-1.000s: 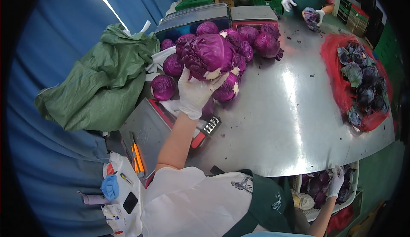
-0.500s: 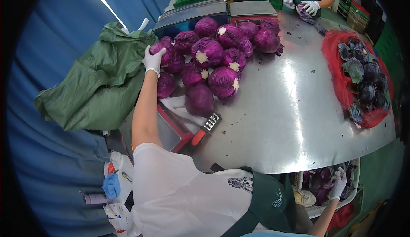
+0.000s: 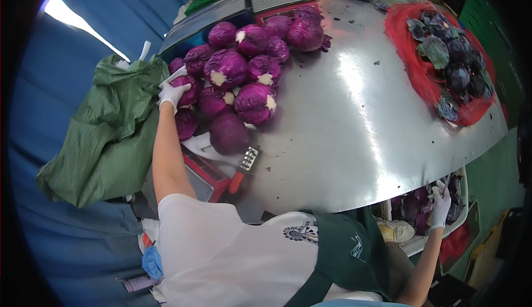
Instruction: The person trims the outer leaves off red cabbages using a knife and places the trimmed cabbages onto a scale and then into a pile.
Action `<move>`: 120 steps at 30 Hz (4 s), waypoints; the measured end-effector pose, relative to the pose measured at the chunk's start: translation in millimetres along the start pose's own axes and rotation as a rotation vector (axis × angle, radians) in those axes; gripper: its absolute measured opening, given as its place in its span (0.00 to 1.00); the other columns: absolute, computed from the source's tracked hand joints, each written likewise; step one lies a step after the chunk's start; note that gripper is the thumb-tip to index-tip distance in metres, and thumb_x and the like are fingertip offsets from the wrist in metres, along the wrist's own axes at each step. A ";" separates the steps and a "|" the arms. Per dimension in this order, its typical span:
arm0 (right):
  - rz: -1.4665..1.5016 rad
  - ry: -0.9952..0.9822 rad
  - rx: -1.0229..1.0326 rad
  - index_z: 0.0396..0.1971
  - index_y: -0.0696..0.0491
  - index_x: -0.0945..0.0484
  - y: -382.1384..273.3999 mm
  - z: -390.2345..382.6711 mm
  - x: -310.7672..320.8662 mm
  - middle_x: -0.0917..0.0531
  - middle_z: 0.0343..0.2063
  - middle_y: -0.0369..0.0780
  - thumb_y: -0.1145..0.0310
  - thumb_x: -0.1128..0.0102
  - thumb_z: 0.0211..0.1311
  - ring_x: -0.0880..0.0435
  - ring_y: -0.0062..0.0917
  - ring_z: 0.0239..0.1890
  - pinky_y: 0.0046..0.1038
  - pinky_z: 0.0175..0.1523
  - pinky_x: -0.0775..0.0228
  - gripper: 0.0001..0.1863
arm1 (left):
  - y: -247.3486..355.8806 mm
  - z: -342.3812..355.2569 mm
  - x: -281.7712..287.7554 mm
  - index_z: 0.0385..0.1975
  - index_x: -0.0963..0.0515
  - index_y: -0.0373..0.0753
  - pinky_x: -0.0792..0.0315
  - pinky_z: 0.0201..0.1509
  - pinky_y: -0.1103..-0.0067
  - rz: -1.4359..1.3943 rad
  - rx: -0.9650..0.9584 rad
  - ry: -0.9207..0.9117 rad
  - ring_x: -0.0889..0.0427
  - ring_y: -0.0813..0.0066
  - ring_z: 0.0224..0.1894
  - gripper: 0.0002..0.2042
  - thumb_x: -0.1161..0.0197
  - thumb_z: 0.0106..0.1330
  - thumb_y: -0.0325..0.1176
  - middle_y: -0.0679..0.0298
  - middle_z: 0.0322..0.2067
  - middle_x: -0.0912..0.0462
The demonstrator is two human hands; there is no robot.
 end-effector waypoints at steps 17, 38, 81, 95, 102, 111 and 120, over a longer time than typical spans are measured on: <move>-0.216 -0.119 0.078 0.55 0.51 0.30 -54.1 78.4 -71.8 0.25 0.36 0.34 0.71 0.50 0.63 0.32 0.13 0.27 0.16 0.32 0.35 0.20 | 421.9 -402.4 -152.6 0.54 0.32 0.34 0.38 0.60 0.68 -0.204 -1.601 -0.569 0.32 0.54 0.55 0.30 0.36 0.53 0.44 0.49 0.49 0.28; -0.705 0.657 -0.085 0.63 0.57 0.47 -108.0 310.2 61.0 0.24 0.47 0.57 0.54 0.39 0.46 0.24 0.47 0.50 0.38 0.56 0.33 0.45 | 619.8 -650.8 -347.4 0.33 0.24 0.40 0.40 0.54 0.56 -0.039 -1.884 -0.492 0.23 0.57 0.44 0.09 0.50 0.55 0.29 0.54 0.35 0.19; 0.556 0.844 0.100 0.34 0.54 0.24 -22.2 55.2 66.1 0.23 0.28 0.34 0.72 0.39 0.52 0.25 0.16 0.30 0.19 0.39 0.31 0.08 | 513.8 -713.7 -184.5 0.48 0.26 0.40 0.41 0.56 0.59 -0.565 -2.290 -0.169 0.36 0.50 0.55 0.23 0.36 0.50 0.35 0.49 0.50 0.32; 0.583 0.414 0.094 0.60 0.50 0.36 -27.1 35.1 62.5 0.24 0.38 0.31 0.82 0.51 0.51 0.30 0.11 0.28 0.15 0.32 0.34 0.32 | 524.4 -674.5 -240.4 0.53 0.42 0.38 0.34 0.52 0.79 -0.751 -1.291 -1.493 0.29 0.73 0.46 0.27 0.34 0.59 0.35 0.57 0.47 0.31; 0.711 0.372 0.145 0.51 0.52 0.25 -8.8 37.6 66.6 0.19 0.40 0.33 0.85 0.55 0.48 0.24 0.14 0.37 0.18 0.43 0.30 0.27 | 499.7 -686.7 -221.6 0.55 0.40 0.36 0.48 0.63 0.76 -0.927 -1.413 -1.268 0.40 0.68 0.56 0.34 0.28 0.49 0.31 0.60 0.51 0.38; -0.025 0.547 0.045 0.40 0.47 0.22 -75.6 -41.1 25.7 0.19 0.32 0.50 0.63 0.47 0.53 0.20 0.45 0.35 0.39 0.42 0.27 0.14 | 481.1 -637.4 -209.4 0.58 0.39 0.34 0.49 0.65 0.72 -0.564 -1.366 -1.352 0.39 0.65 0.59 0.25 0.40 0.60 0.29 0.56 0.55 0.36; -0.098 0.629 -0.213 0.46 0.42 0.24 -27.6 32.5 73.2 0.19 0.35 0.48 0.66 0.49 0.48 0.19 0.42 0.38 0.41 0.43 0.29 0.21 | 487.5 -638.8 -204.6 0.60 0.40 0.34 0.48 0.63 0.62 -0.548 -1.755 -0.541 0.41 0.51 0.58 0.33 0.37 0.58 0.45 0.48 0.54 0.38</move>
Point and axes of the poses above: each hand's wrist, its own z-axis towards the middle knuckle, its own x-axis out of the back of the hand, y = z × x, the point moved 8 cm from there along z, towards the middle knuckle
